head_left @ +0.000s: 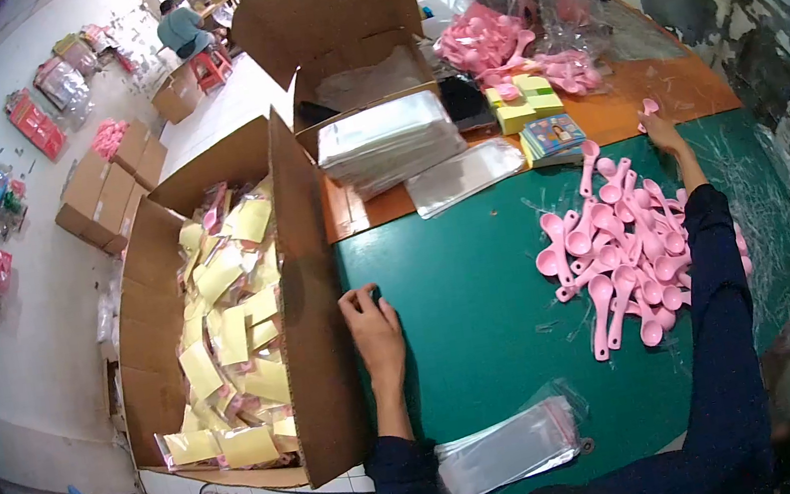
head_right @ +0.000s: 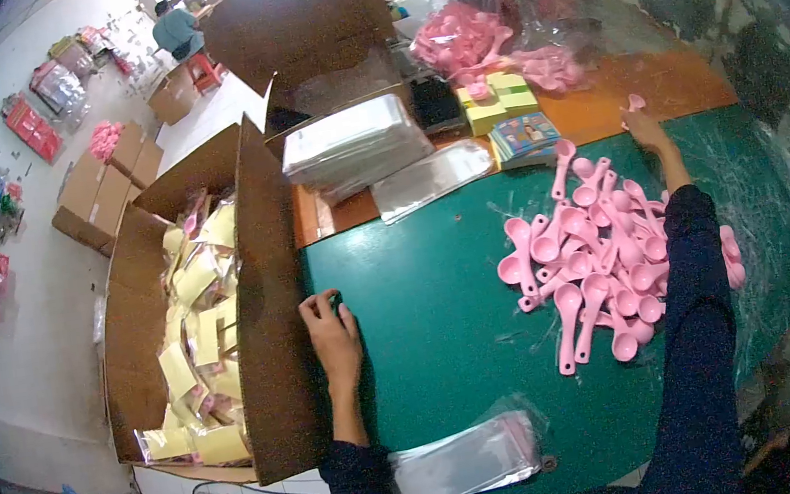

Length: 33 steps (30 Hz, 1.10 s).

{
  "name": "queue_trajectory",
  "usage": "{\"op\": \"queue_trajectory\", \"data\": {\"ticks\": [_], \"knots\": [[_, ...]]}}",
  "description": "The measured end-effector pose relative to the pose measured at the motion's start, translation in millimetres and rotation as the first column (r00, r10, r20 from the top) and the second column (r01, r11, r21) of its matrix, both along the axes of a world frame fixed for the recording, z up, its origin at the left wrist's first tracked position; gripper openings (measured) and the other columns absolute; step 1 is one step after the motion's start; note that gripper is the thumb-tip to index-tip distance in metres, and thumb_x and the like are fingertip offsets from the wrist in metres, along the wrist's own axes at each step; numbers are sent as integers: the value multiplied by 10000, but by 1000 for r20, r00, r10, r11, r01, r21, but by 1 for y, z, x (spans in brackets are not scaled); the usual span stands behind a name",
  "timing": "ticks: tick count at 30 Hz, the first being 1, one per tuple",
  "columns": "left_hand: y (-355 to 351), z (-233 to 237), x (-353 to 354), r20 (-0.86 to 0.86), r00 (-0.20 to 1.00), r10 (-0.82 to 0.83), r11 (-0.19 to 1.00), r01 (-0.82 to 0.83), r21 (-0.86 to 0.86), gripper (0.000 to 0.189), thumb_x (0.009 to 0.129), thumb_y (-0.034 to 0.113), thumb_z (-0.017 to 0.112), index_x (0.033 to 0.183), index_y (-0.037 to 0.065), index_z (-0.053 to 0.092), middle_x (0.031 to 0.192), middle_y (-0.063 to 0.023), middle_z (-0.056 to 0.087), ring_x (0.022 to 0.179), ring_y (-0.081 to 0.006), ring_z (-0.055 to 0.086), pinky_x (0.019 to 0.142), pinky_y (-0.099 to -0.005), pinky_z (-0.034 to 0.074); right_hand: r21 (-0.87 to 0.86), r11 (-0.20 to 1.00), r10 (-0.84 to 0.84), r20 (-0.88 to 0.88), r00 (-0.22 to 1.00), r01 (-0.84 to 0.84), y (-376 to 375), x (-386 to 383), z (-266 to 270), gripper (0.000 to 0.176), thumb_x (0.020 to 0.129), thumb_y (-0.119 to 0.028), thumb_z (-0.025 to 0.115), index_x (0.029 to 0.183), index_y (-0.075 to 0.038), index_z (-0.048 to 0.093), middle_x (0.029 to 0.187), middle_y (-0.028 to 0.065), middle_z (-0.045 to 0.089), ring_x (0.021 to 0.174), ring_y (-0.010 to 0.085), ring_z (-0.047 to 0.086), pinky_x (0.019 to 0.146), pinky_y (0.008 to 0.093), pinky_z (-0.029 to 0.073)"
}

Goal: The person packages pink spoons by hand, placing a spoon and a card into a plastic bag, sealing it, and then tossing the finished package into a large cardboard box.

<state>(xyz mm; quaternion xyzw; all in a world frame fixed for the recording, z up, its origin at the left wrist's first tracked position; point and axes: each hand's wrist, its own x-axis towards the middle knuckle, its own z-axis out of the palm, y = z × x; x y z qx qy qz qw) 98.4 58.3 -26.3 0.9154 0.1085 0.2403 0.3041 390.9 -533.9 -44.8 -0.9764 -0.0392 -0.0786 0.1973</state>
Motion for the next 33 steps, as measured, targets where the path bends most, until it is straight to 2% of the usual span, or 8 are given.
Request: {"op": "queue_trajectory", "data": {"ticks": [5,7,10,16,20,27,31,33], "knots": [[-1,-1,2,-22,1000,0,999,1,54,226,864,47,485,1086,6,492,1081,-204,415,993,-361,475,840,-428,421,-32,998,38,-196,980,-46,74,-84,39,411,936,-261,297,1290,-69,379,1022,259,561,948,407,550,853,448,399],[-2,-2,5,-2,1000,2,997,-2,77,229,852,33,501,1080,13,503,1070,-203,422,975,-362,488,828,-424,428,-104,985,109,-225,968,-135,92,-117,45,484,955,-389,251,1266,-73,444,960,236,587,900,370,576,854,427,385],[1,-3,2,21,999,-41,995,39,91,226,849,25,506,1075,13,509,1058,-203,424,954,-363,494,814,-420,431,376,922,227,-340,912,-90,102,-158,63,828,852,-695,175,1145,-37,584,1188,169,558,1160,271,478,999,339,303],[8,-11,3,55,993,-109,992,105,65,216,854,33,499,1066,-4,508,1065,-208,420,977,-361,483,828,-420,429,433,814,-399,-67,914,387,25,-229,69,837,848,-700,184,1135,-33,600,1250,180,507,1199,266,436,1000,340,315],[8,-13,0,77,992,-101,995,101,8,219,832,14,516,1050,-2,508,1063,-205,423,985,-360,480,839,-415,423,365,615,-620,-324,714,699,11,-265,41,716,892,-598,243,1170,-14,552,1216,193,527,1144,272,488,947,337,375],[9,-16,-1,91,990,-104,995,103,16,218,826,19,519,1043,3,509,1068,-197,429,1000,-354,479,838,-419,426,175,976,-136,8,991,132,139,-263,74,571,921,-470,334,1181,1,525,1191,182,547,1098,300,524,927,342,397],[8,-12,-3,99,989,-106,994,103,34,217,826,21,518,1042,3,512,1072,-195,431,998,-348,481,836,-419,427,-25,991,119,-233,965,-128,139,-252,129,479,919,-375,433,1204,6,488,1214,161,537,1095,287,531,932,325,397],[7,-10,-5,76,992,-105,994,105,12,217,824,20,519,1041,3,513,1074,-194,432,998,-345,483,835,-418,428,0,963,256,-328,909,-271,165,-271,215,467,925,-352,432,1245,-13,459,1273,151,494,1123,290,510,959,342,378]]}}
